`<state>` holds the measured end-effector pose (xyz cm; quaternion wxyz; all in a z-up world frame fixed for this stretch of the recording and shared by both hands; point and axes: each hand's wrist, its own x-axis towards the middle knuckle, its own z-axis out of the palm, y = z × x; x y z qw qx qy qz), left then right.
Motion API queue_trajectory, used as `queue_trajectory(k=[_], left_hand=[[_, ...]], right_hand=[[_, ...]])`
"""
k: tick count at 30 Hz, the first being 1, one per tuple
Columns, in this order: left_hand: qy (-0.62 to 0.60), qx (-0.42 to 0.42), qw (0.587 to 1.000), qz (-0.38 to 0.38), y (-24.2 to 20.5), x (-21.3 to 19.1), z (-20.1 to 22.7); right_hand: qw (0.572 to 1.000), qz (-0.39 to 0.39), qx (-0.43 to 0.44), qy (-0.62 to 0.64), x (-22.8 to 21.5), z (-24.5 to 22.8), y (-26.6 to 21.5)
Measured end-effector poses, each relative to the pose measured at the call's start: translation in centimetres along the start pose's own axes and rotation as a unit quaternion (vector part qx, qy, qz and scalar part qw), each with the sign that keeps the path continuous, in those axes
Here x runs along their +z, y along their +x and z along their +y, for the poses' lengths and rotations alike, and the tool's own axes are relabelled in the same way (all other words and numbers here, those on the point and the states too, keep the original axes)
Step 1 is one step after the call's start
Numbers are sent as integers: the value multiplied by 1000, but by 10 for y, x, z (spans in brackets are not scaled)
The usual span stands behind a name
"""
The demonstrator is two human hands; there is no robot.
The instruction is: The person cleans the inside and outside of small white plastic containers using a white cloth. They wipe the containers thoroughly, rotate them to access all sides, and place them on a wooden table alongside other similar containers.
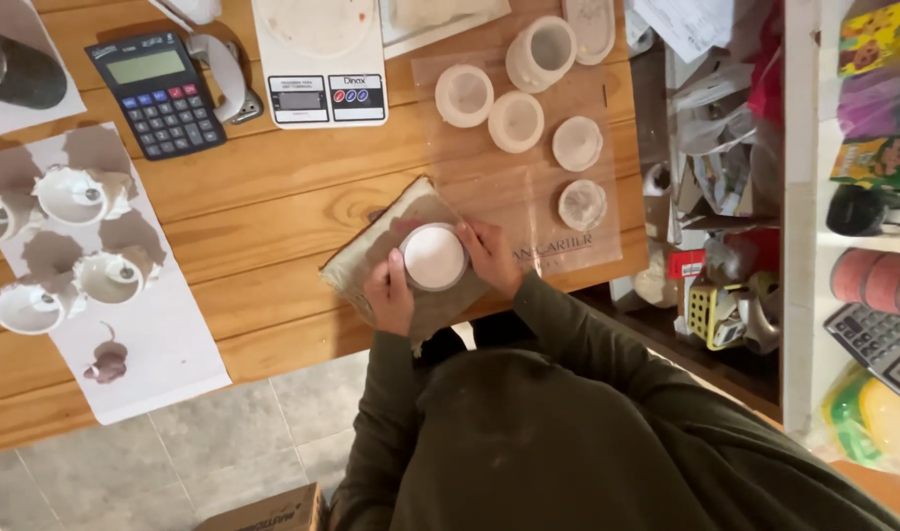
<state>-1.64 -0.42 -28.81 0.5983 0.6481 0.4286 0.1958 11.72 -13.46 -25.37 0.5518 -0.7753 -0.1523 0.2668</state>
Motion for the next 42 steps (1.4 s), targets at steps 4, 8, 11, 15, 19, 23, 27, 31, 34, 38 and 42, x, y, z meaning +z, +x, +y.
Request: queue_trajectory(k=[4, 8, 11, 15, 19, 23, 27, 31, 34, 38, 42], left_hand=[[-40, -35, 999, -12, 3, 0, -8], [-71, -76, 993, -48, 6, -5, -2], [-62, -80, 994, -42, 2, -5, 3], [-12, -1, 1000, -13, 0, 2, -1], [117, 80, 989, 30, -5, 2, 3], [204, 170, 964, -33, 14, -11, 14], [190, 195, 938, -212, 46, -27, 37], [196, 130, 917, -321, 66, -24, 44], [69, 58, 925, -368, 71, -19, 34], [-138, -64, 939, -309, 62, -16, 1], [-146, -113, 954, -236, 47, -12, -21]], right_hand=[[1000, -18, 22, 7, -3, 8, 10], [995, -10, 46, 86, -2, 11, 7], [997, -17, 33, 65, -2, 8, 3], [998, -35, 27, -52, -3, 9, 1], [997, -27, -17, -66, -4, -13, 0], [987, -91, -100, -83, -15, -47, 21], [980, -155, -119, -27, -21, -27, 33], [978, -186, -81, 45, -23, -14, 31], [976, -191, 12, 99, -25, -2, 30], [978, -127, 84, 141, -19, 17, 32], [988, -78, 70, 117, -14, 25, 32]])
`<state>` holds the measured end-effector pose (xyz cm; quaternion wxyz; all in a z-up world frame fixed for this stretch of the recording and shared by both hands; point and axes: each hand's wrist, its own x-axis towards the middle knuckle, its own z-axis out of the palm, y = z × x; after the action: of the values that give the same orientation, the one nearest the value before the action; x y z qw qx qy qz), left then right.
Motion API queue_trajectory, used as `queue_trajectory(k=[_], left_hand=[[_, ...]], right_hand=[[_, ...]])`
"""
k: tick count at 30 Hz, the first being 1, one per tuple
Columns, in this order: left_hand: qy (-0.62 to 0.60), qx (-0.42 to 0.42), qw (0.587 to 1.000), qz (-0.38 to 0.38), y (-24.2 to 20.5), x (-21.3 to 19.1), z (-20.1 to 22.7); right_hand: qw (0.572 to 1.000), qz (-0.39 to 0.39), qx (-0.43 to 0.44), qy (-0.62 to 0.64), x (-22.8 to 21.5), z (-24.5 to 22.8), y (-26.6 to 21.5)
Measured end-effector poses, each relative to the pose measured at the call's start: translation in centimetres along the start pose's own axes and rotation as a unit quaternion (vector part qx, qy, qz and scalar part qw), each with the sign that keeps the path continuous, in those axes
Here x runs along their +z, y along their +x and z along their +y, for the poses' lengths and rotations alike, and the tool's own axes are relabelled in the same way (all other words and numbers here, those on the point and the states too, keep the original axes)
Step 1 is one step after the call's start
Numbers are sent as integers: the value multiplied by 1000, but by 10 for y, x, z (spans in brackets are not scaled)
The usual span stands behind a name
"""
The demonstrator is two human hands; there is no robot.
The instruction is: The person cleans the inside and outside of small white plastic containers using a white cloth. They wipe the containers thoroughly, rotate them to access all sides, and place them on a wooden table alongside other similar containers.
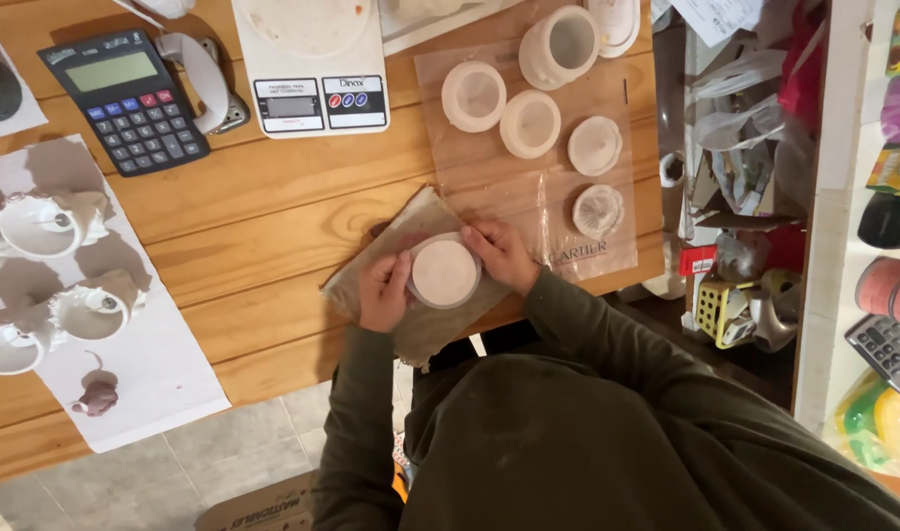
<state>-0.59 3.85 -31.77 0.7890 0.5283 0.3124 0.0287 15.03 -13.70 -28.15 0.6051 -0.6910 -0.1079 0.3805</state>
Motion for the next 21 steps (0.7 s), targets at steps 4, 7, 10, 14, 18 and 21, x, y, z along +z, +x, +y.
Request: queue_trajectory(k=[4, 7, 10, 14, 18, 21], left_hand=[[39, 57, 997, 39, 1, 3, 3], [29, 29, 998, 53, -3, -2, -15], [18, 3, 999, 44, -10, -1, -8], [163, 103, 979, 74, -16, 2, 3], [267, 287, 920, 31, -15, 29, 91], [278, 235, 930, 51, -26, 32, 90]], right_hand=[[1000, 19, 11, 5, -1, 15, -4], [1000, 14, 18, 2, -3, 19, -3], [1000, 12, 9, 5, -3, 18, -6], [993, 11, -76, -87, 0, 1, -10], [976, 5, -121, -178, 23, -83, -10], [976, 26, -96, -194, 24, -67, -21]])
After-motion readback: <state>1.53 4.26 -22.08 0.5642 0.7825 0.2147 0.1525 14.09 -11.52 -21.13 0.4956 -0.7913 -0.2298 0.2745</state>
